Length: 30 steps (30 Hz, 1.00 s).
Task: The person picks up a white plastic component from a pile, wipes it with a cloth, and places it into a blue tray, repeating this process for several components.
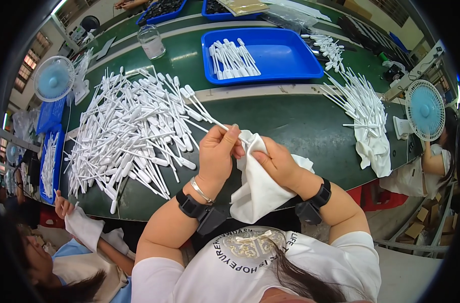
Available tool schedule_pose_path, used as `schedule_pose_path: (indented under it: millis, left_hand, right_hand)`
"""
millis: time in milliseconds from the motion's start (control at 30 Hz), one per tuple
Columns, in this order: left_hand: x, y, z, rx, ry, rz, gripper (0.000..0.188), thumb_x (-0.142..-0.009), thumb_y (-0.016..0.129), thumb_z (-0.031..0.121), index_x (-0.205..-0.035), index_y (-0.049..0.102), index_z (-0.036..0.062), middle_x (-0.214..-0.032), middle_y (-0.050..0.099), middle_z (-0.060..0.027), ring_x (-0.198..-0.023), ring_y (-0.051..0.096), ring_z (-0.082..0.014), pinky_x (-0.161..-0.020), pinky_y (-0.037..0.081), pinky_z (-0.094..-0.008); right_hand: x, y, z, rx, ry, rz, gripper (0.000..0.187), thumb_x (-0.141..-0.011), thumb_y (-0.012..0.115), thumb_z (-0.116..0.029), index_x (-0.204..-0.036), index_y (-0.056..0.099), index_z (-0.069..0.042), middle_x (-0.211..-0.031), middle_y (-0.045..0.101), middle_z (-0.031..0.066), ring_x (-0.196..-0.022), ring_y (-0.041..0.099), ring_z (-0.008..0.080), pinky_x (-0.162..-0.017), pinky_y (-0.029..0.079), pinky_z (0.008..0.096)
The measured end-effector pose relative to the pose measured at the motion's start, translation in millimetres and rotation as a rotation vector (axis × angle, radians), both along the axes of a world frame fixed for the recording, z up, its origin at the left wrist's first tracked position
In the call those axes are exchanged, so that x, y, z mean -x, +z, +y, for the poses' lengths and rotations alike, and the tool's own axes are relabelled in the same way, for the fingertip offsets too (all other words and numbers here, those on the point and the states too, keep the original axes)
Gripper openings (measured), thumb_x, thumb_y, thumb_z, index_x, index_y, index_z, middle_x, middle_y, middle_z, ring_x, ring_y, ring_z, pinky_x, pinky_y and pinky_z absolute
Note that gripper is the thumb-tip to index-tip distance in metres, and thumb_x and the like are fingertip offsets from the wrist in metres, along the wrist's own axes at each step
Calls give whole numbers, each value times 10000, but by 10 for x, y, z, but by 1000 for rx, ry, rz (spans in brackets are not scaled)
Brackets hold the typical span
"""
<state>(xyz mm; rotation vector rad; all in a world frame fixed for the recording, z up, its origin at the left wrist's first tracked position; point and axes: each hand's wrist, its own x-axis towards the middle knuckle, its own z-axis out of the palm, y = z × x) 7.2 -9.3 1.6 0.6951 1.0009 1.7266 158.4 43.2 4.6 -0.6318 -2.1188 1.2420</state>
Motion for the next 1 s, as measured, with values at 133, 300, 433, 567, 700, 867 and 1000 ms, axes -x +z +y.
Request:
schedule_pose_path:
  millis: [133, 300, 433, 567, 700, 867, 1000]
  left_hand:
    - [62, 6, 37, -29, 60, -107, 177, -890, 542, 187, -824, 552, 22, -665, 550, -29, -527, 528, -95, -485, 410, -204]
    - [129, -28, 79, -19, 56, -128, 188, -909, 506, 199, -866, 549, 21, -670, 543, -30, -535, 533, -103, -500, 424, -211]
    - [52, -52, 62, -54, -11, -16, 188, -914, 494, 196, -909, 551, 17, -680, 539, -26, -559, 528, -94, -525, 430, -211]
    - [5, -70, 42, -8, -140, 17, 185, -917, 485, 183, -947, 546, 11, -706, 542, -23, -598, 529, -87, -553, 433, -210]
    - [-19, -84, 49, -32, -95, 133, 175, -917, 482, 170, -956, 545, 12, -752, 554, -22, -661, 531, -83, -603, 432, -206]
    - [9, -20, 118, -36, 28, 124, 181, -922, 467, 175, -969, 552, 22, -788, 558, -16, -717, 533, -83, -650, 433, -209]
    - [86, -2, 59, -59, -274, -11, 195, -927, 452, 180, -994, 558, 31, -837, 582, -28, -753, 535, -78, -665, 424, -216]
  right_hand:
    - [9, 24, 54, -35, -19, 40, 196, -890, 503, -182, -979, 521, -8, -804, 602, 123, -727, 586, 231, -663, 458, 312]
    - [-19, -46, 121, 275, -54, -42, 185, -889, 516, -176, -958, 538, -6, -804, 586, 55, -726, 535, 112, -649, 438, 256]
    - [-19, -115, 184, 375, -47, -13, 173, -893, 517, -164, -963, 542, -7, -813, 569, -2, -722, 499, 58, -629, 422, 222]
    - [-11, -96, 171, 425, -87, 79, 155, -894, 515, -164, -924, 546, -15, -804, 567, 6, -714, 497, 63, -620, 421, 221]
    - [15, -57, 128, 238, -141, 52, 151, -885, 526, -165, -926, 548, -21, -803, 571, 18, -721, 508, 72, -633, 427, 227]
    - [-44, -128, 270, 246, -252, 123, 167, -892, 511, -163, -989, 527, -28, -834, 570, 20, -742, 515, 76, -661, 437, 227]
    - [-74, -54, 371, 524, -240, 348, 173, -921, 459, -169, -1020, 505, -35, -856, 560, 12, -762, 512, 67, -679, 437, 215]
